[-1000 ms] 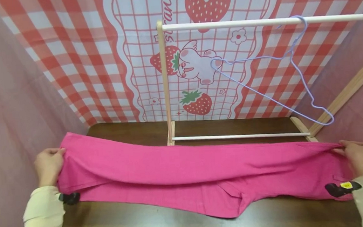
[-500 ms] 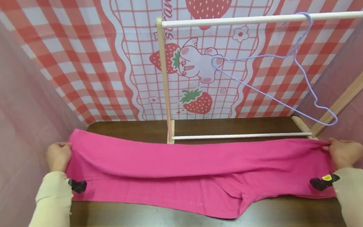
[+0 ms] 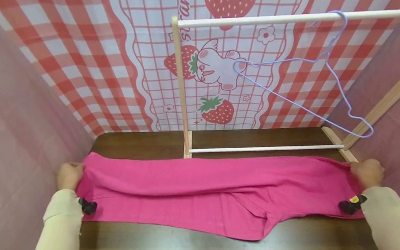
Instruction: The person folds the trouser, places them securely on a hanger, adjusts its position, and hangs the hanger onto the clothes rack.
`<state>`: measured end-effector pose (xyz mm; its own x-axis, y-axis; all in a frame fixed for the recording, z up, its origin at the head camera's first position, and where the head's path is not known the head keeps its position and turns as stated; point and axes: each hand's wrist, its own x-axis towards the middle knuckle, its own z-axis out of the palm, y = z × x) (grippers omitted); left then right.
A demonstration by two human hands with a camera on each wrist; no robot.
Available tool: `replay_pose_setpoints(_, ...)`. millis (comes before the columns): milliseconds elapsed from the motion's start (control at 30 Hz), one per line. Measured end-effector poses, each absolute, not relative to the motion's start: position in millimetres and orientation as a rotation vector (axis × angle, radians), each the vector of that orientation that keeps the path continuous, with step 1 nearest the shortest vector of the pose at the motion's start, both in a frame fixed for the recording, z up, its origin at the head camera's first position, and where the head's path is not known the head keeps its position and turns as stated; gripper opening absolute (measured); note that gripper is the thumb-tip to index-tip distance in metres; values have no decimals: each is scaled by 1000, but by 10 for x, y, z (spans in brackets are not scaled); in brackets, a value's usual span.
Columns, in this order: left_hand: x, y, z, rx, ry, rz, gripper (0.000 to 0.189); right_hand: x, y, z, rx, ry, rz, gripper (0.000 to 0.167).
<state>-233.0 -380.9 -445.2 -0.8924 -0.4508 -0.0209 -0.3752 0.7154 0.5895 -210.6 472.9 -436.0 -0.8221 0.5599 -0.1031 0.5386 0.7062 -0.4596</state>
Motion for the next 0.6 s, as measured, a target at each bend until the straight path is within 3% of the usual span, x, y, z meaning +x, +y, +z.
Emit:
replay_pose_setpoints(167,-2222,-3791,-4451,726,-2788,-977,53,-2140,4760,-4364,-916,-2848,807,57)
replay_pose_setpoints(400,-2018,-3787,-4478,813,-2789,-1035,68,-2053,4660,-4365,-843,-2768,872,73)
replay_pose_setpoints(600,-1892,-3843,-4481,825,-2890,-1030,76,-1986,4510,-4317,-644,-2760,766,55)
